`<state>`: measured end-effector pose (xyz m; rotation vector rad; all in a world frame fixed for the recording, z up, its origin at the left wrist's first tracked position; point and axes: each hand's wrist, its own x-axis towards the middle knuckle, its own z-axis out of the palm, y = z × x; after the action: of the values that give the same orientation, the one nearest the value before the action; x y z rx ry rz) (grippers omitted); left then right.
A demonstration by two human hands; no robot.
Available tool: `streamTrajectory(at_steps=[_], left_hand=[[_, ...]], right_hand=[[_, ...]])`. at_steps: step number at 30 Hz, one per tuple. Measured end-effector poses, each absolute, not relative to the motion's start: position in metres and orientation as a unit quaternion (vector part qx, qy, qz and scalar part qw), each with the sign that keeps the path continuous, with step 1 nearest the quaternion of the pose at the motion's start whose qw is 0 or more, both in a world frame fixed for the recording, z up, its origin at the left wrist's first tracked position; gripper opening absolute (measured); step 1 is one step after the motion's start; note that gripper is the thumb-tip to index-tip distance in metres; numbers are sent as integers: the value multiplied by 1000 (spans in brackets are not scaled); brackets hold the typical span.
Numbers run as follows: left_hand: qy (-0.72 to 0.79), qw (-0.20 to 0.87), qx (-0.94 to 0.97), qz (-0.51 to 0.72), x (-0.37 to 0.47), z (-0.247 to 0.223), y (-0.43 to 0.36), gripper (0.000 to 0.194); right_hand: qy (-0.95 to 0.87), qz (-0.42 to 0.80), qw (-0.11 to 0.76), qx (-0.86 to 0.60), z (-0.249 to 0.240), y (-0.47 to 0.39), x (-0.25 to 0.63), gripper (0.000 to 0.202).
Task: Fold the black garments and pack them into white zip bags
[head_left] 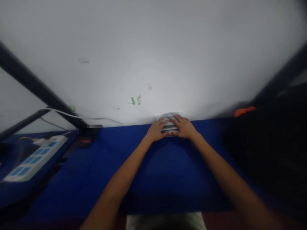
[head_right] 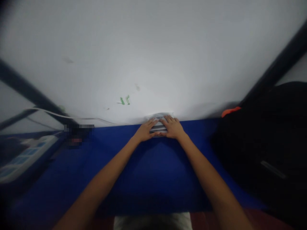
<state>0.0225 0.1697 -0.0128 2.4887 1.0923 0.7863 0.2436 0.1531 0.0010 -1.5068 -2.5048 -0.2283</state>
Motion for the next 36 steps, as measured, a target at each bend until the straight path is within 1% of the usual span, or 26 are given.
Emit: streamTrajectory(at_steps=[3, 5, 8, 10, 11, 12, 14, 15, 16, 18, 21, 28, 36], left_hand=[[393, 118, 861, 301, 13, -6, 147, 60], [416, 91, 842, 332, 5, -5, 125, 54], [458, 86, 811, 353, -8, -10, 94, 56], [473, 110, 805, 341, -15, -16, 81, 55], [476, 128, 805, 329, -17, -20, 77, 50], [478, 145, 807, 314, -19, -23, 75, 43], [481, 172, 815, 273, -20, -27, 73, 24], [481, 181, 822, 246, -20, -29, 72, 18], [479, 185, 830, 219, -20, -30, 72, 19], [465, 182, 849, 174, -19, -31, 70, 27], [448, 163, 865, 155, -19, -32, 68, 32], [465, 172, 854, 158, -20, -33, 70, 26], [468, 169, 856, 140, -18, -31, 69, 21]], right_hand=[[-846, -83, 102, -516, 13, 143, 244, 88], [-856, -88, 124, -493, 21, 129, 238, 83], [-887, -63, 199, -412, 25, 101, 218, 62], [-895, -11, 239, -376, 20, 81, 200, 43], [-895, 17, 238, -376, 15, 73, 192, 33], [-900, 43, 217, -377, 10, 67, 185, 27], [-903, 81, 161, -390, -2, 59, 177, 28], [-902, 95, 135, -399, -8, 58, 176, 30], [-898, 108, 117, -411, -13, 58, 177, 30], [-885, 127, 102, -436, -20, 61, 181, 31], [-875, 138, 96, -454, -23, 65, 185, 31], [-871, 153, 118, -451, -21, 64, 184, 29], [-862, 162, 107, -468, -19, 64, 186, 30]])
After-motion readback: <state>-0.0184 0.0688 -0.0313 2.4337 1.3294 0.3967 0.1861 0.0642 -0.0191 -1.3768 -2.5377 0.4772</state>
